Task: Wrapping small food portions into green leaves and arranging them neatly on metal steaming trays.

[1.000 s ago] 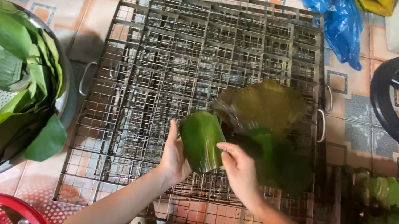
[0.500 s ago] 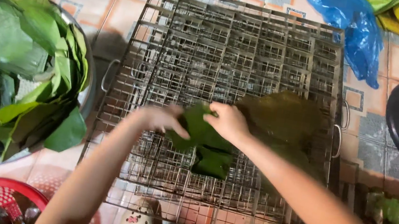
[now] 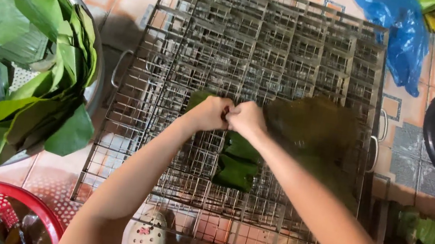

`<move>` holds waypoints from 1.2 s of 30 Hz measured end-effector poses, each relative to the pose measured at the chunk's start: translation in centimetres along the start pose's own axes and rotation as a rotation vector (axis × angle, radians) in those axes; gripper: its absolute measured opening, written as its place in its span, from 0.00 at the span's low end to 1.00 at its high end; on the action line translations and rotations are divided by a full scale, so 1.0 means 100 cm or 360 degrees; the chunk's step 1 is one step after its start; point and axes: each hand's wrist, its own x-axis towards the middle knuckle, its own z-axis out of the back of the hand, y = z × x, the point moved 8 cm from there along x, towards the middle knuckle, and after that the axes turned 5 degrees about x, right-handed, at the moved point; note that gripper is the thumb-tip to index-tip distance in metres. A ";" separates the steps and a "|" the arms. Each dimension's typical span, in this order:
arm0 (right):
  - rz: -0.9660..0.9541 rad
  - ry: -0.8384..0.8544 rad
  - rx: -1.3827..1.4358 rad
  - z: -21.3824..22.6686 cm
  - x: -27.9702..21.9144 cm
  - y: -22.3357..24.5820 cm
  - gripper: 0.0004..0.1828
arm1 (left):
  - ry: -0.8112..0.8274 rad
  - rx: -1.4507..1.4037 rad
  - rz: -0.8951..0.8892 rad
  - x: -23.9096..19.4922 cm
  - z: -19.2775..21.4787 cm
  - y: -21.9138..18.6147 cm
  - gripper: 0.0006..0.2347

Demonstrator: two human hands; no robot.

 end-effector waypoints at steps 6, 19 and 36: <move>0.0754 -0.0167 -0.0439 -0.007 -0.015 0.027 0.03 | 0.0038 -0.0159 0.0157 -0.012 0.018 -0.005 0.19; 0.1071 0.0243 -0.1528 -0.058 -0.013 0.055 0.30 | -0.0178 0.0361 0.0080 -0.055 0.084 0.018 0.07; 0.0731 -0.0019 -0.0657 0.080 -0.115 -0.029 0.13 | -0.0226 0.0865 -0.0066 -0.054 0.060 -0.004 0.05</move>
